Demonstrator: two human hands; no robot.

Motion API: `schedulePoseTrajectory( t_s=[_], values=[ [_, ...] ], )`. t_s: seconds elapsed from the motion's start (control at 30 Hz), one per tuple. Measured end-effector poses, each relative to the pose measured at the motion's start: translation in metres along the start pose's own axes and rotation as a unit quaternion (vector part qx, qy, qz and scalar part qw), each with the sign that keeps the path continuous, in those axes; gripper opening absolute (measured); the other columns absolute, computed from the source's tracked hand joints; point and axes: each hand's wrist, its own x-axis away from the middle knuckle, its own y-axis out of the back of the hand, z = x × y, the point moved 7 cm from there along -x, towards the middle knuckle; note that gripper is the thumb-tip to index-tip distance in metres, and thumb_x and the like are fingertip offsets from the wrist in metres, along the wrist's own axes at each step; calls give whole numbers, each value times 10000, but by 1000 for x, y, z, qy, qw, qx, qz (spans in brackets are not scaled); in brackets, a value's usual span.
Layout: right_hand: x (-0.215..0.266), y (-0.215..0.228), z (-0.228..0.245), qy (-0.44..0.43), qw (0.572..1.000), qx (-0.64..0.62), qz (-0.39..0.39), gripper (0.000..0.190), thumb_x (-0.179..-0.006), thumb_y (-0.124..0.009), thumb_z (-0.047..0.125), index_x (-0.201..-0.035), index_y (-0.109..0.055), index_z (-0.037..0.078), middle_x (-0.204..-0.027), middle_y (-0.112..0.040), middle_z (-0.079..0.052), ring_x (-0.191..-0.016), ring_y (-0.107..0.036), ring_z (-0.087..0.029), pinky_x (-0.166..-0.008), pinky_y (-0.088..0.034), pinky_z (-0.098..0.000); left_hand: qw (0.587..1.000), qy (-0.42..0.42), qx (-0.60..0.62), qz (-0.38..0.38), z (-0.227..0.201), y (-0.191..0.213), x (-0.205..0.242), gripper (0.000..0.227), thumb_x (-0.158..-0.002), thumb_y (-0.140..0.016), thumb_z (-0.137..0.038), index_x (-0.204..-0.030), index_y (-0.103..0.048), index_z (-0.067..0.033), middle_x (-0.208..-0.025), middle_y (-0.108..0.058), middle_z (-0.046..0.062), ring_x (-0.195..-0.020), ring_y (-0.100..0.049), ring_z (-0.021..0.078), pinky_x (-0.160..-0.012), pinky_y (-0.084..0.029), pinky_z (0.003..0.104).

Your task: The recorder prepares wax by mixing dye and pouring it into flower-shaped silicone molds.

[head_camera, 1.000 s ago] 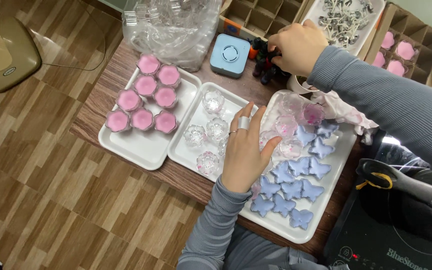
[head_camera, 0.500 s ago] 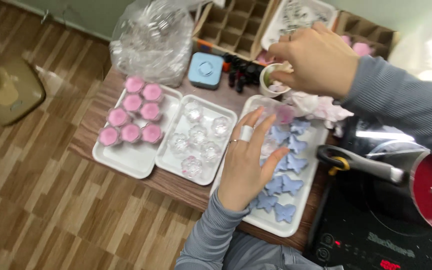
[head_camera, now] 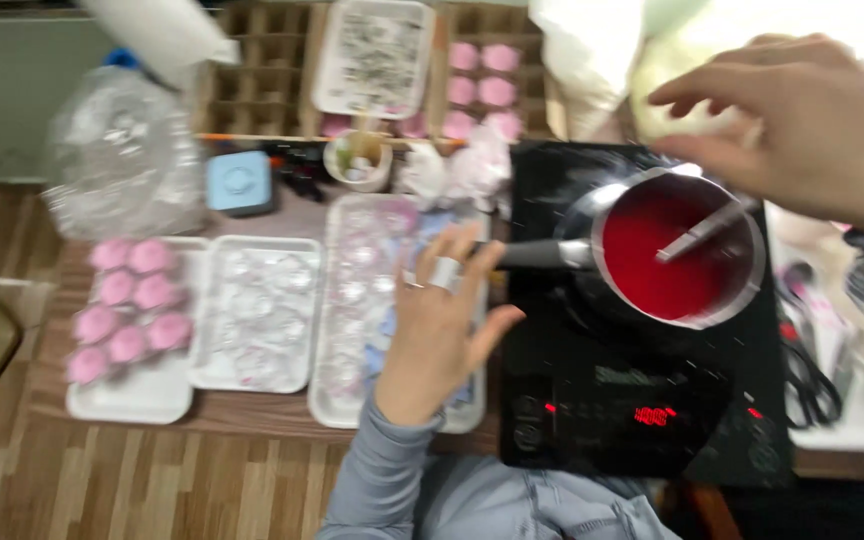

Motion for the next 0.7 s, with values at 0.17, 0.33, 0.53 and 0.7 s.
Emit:
schedulePoseTrajectory(
  t_s=[0.17,0.33,0.53,0.7],
  values=[
    [86,-34,-64,-122,992,-38,-8,350,-942,-746,322,-1152,-774,43,-1009,-761,-150,-839,-728,-263,-760,-572,-365,998,-1,-66,-7,-2,-16,-11,611,-832,-814,-379,-1352,-626,-119,-1443,-561,84,-1398,-445,298,-1190,-157,650],
    [129,-96,-86,-228,939,-255,15,266,-1033,-721,264,-1210,-769,72,-967,-756,-103,-734,-701,-167,-663,-543,-275,995,12,-95,10,-7,-25,-12,539,-846,-814,-350,-1314,-669,-124,-1413,-591,45,-1383,-458,271,-1222,-159,601],
    [133,-73,-58,-232,933,-267,-59,176,-1038,-814,202,-1059,-778,30,-811,-718,-50,-642,-587,-63,-573,-441,-207,996,30,-85,-16,-7,-25,-9,521,-863,-813,-342,-1323,-669,-146,-1456,-557,65,-1400,-451,291,-1222,-187,564],
    [127,-41,-5,-222,908,-356,-26,172,-860,-799,94,-1023,-784,38,-726,-696,-35,-495,-492,-85,-470,-319,-221,996,42,-83,-15,-6,-25,-10,519,-873,-813,-343,-1329,-667,-143,-1463,-548,83,-1402,-457,303,-1218,-200,570]
  ],
)
